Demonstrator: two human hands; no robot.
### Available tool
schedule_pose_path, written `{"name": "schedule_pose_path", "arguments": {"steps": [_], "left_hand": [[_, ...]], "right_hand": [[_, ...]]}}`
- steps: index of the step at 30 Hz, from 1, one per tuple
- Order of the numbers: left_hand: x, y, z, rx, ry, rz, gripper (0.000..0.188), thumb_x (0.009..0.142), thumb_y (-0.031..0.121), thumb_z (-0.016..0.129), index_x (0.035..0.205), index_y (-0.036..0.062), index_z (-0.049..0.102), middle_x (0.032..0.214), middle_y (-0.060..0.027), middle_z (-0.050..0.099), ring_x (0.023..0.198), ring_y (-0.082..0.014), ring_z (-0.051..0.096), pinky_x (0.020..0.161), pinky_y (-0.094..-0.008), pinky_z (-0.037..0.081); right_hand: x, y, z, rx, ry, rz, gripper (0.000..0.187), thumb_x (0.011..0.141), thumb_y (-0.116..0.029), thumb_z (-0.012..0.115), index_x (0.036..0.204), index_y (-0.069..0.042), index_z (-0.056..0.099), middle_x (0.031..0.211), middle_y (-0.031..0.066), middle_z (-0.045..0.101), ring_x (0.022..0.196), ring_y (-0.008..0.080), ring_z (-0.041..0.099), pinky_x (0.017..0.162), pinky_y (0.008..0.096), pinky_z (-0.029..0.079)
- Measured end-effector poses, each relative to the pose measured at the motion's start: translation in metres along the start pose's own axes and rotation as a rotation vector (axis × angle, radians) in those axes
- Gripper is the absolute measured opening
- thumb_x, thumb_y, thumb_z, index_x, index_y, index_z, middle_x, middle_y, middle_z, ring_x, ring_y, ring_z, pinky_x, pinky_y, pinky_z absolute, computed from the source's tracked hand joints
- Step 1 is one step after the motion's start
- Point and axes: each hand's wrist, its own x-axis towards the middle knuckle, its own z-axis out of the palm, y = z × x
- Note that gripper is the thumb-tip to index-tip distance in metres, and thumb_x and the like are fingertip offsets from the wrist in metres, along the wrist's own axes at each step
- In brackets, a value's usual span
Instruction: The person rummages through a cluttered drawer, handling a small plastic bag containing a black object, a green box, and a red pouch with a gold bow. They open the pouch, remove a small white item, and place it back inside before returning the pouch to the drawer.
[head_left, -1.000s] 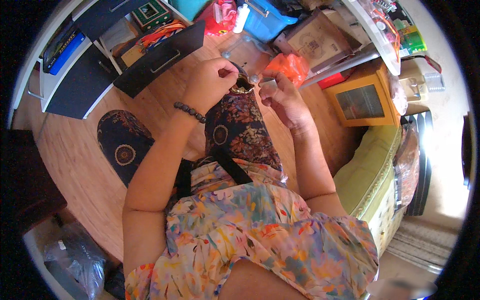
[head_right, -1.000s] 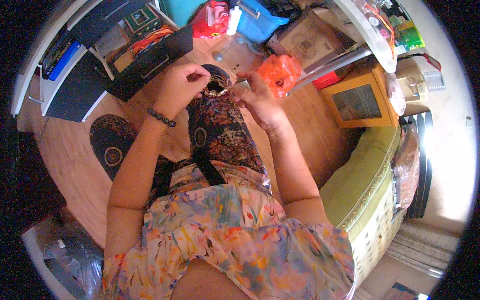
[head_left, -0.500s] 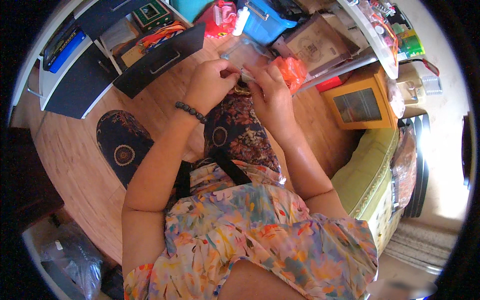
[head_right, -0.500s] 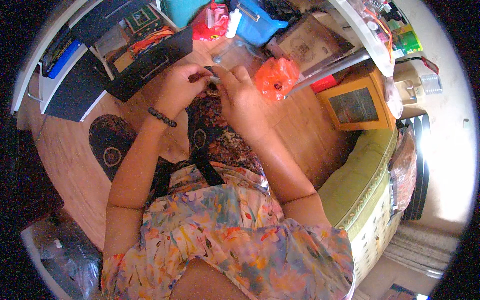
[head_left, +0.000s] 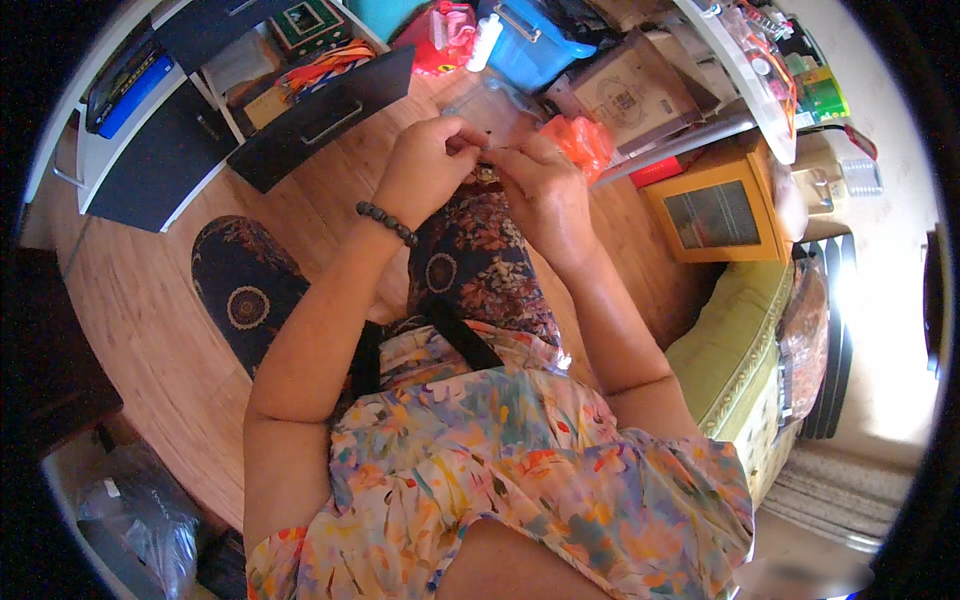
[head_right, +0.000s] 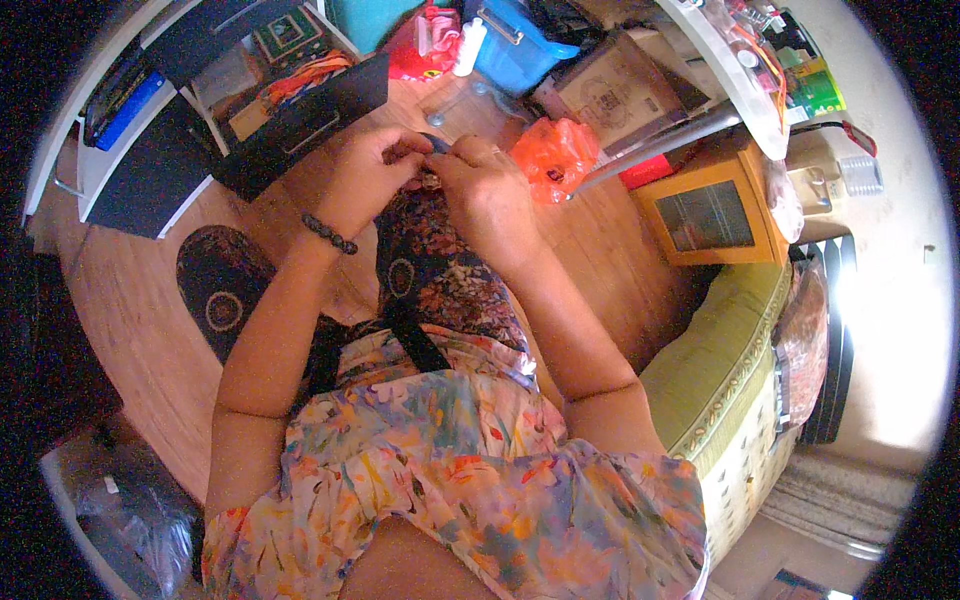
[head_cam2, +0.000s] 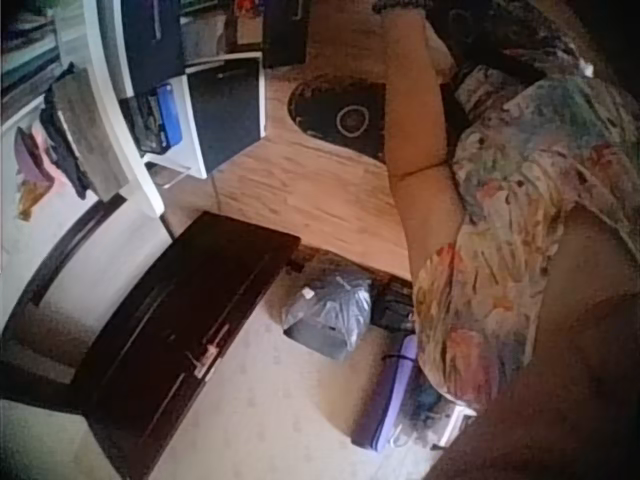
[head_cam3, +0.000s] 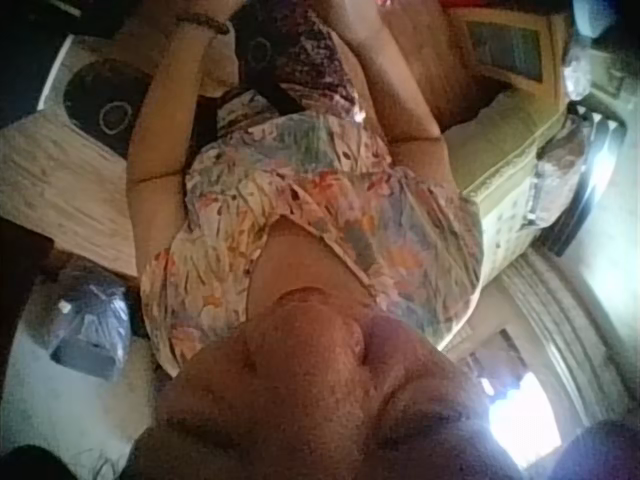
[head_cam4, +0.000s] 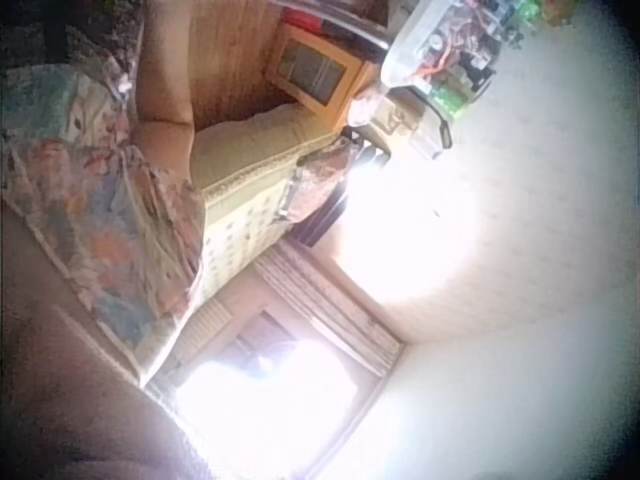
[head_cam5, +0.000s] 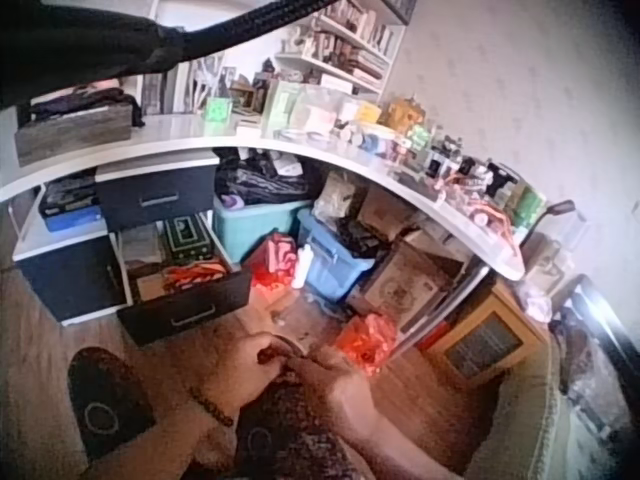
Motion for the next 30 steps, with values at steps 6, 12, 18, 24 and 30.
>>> {"name": "schedule_pose_path", "arguments": {"steps": [6, 12, 18, 24, 30], "left_hand": [[0.000, -0.002, 0.001, 0.001, 0.002, 0.020, 0.014, 0.077, 0.004, 0.060, 0.091, 0.0009, 0.063, 0.083, -0.0111, 0.065, 0.074, -0.0175, 0.063, 0.069, -0.0280, 0.050], [-0.003, 0.005, -0.003, -0.003, 0.010, 0.040, 0.019, 0.076, 0.000, 0.060, 0.095, 0.0003, 0.061, 0.084, -0.0116, 0.065, 0.074, -0.0175, 0.063, 0.068, -0.0281, 0.050], [-0.005, 0.007, 0.000, -0.073, -0.001, -0.022, 0.019, 0.077, 0.000, 0.059, 0.096, 0.0002, 0.061, 0.083, -0.0104, 0.064, 0.073, -0.0166, 0.062, 0.063, -0.0266, 0.051], [-0.006, 0.010, -0.001, -0.110, 0.004, -0.049, 0.018, 0.078, -0.001, 0.058, 0.096, 0.0000, 0.060, 0.079, -0.0087, 0.063, 0.069, -0.0141, 0.061, 0.057, -0.0250, 0.051], [-0.007, 0.005, -0.003, -0.047, 0.022, 0.020, 0.016, 0.078, -0.002, 0.057, 0.094, 0.0010, 0.061, 0.079, -0.0073, 0.063, 0.064, -0.0123, 0.059, 0.057, -0.0250, 0.049]], "right_hand": [[0.002, -0.004, 0.001, 0.027, -0.083, 0.093, 0.019, 0.071, -0.008, 0.062, 0.089, -0.004, 0.058, 0.075, 0.0141, 0.055, 0.072, 0.0325, 0.057, 0.064, 0.0410, 0.046], [0.002, -0.007, -0.005, 0.048, -0.097, 0.072, 0.018, 0.071, -0.006, 0.062, 0.089, -0.004, 0.059, 0.082, 0.0142, 0.054, 0.077, 0.0330, 0.055, 0.066, 0.0414, 0.046], [-0.001, -0.001, -0.001, 0.019, -0.021, 0.023, 0.014, 0.069, -0.003, 0.061, 0.083, -0.004, 0.060, 0.081, 0.0139, 0.053, 0.076, 0.0330, 0.054, 0.068, 0.0403, 0.045], [-0.001, 0.006, -0.001, 0.087, -0.127, 0.097, 0.009, 0.068, -0.001, 0.059, 0.077, -0.004, 0.060, 0.077, 0.0123, 0.056, 0.079, 0.0315, 0.055, 0.069, 0.0401, 0.044], [0.000, 0.006, -0.003, 0.022, -0.097, 0.032, 0.012, 0.067, -0.003, 0.062, 0.079, -0.005, 0.062, 0.080, 0.0108, 0.058, 0.081, 0.0298, 0.057, 0.070, 0.0409, 0.044]]}}
